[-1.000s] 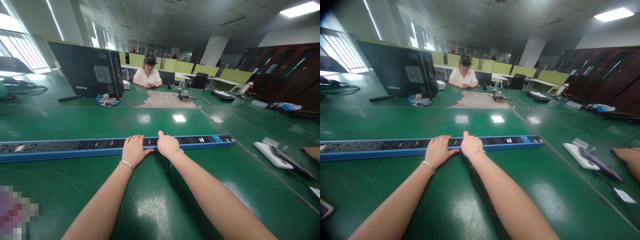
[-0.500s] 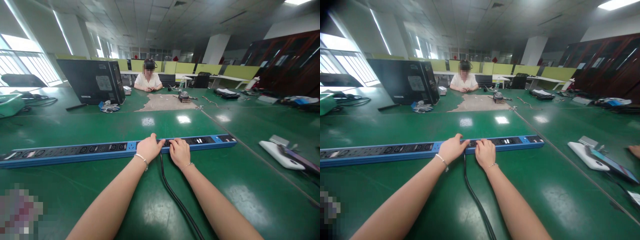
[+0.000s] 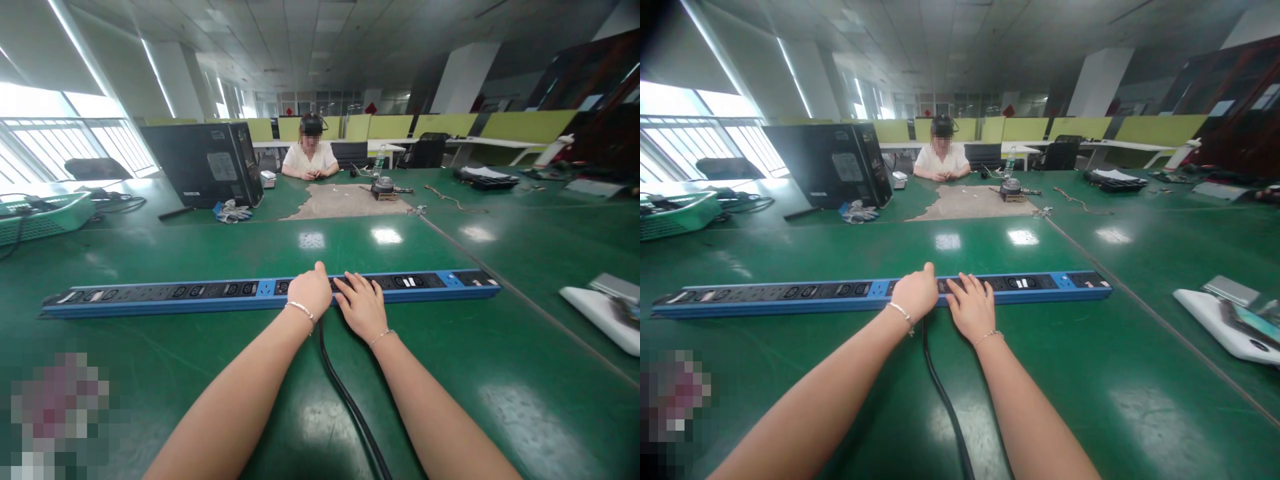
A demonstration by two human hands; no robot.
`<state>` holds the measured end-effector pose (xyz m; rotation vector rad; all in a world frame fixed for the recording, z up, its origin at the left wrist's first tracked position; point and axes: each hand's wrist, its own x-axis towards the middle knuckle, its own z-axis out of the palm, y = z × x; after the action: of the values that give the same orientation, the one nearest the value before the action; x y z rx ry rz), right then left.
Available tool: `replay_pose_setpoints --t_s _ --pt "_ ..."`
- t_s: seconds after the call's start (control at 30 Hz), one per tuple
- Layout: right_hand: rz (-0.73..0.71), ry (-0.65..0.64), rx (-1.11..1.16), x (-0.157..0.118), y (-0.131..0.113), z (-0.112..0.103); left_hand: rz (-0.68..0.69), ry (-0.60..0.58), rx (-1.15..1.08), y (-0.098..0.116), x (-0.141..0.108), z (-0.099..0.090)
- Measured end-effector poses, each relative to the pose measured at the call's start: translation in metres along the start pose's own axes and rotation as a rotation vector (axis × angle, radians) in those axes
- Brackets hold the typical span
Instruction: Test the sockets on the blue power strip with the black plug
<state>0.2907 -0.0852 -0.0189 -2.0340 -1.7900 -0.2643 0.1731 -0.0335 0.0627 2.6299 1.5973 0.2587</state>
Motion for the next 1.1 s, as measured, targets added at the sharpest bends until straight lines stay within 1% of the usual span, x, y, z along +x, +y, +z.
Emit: replay_pose_setpoints --t_s 0.07,0.1,0.13,0.2,0.23,0.3,0.4,0.43,0.5,0.57,0.67,0.9,1.1 --pt "0.003 -0.004 0.001 0.0 0.0 0.0 -0.013 0.126 -0.001 0.001 0.0 -0.021" --pt "0.003 -0.004 0.002 0.0 0.001 0.0 -0.02 0.193 0.002 -0.002 0.0 -0.032" --pt "0.003 -0.005 0.004 0.0 0.001 0.0 -0.029 0.231 0.001 -0.007 0.002 -0.043" --pt "0.005 -0.009 0.008 0.0 0.001 0.0 -0.097 0.229 -0.001 -0.026 0.006 -0.058" --pt "0.006 -0.01 0.01 0.0 0.001 -0.001 -0.14 0.212 -0.007 -0.04 0.008 -0.062" --pt "0.006 -0.006 0.019 0.0 0.0 -0.001 -0.223 0.163 -0.022 -0.071 0.01 -0.061" --pt "0.012 0.01 0.045 0.0 0.0 0.0 -0.274 0.066 -0.051 -0.112 0.003 -0.045" --pt "0.013 0.016 0.053 0.0 0.0 0.001 -0.269 0.049 -0.052 -0.121 0.0 -0.038" --pt "0.017 0.027 0.064 0.0 0.0 0.001 -0.263 0.024 -0.046 -0.133 -0.007 -0.025" --pt "0.017 0.038 0.069 0.0 0.0 0.002 -0.264 0.007 -0.054 -0.137 -0.011 -0.015" --pt "0.015 0.045 0.075 0.0 0.001 0.003 -0.259 -0.015 -0.07 -0.138 -0.011 -0.01" --pt "0.015 0.051 0.075 0.0 0.001 0.003 -0.206 -0.011 0.045 -0.131 -0.01 -0.015" --pt "0.013 0.06 0.061 0.001 0.001 0.004 -0.221 -0.046 0.145 -0.122 -0.012 -0.016"
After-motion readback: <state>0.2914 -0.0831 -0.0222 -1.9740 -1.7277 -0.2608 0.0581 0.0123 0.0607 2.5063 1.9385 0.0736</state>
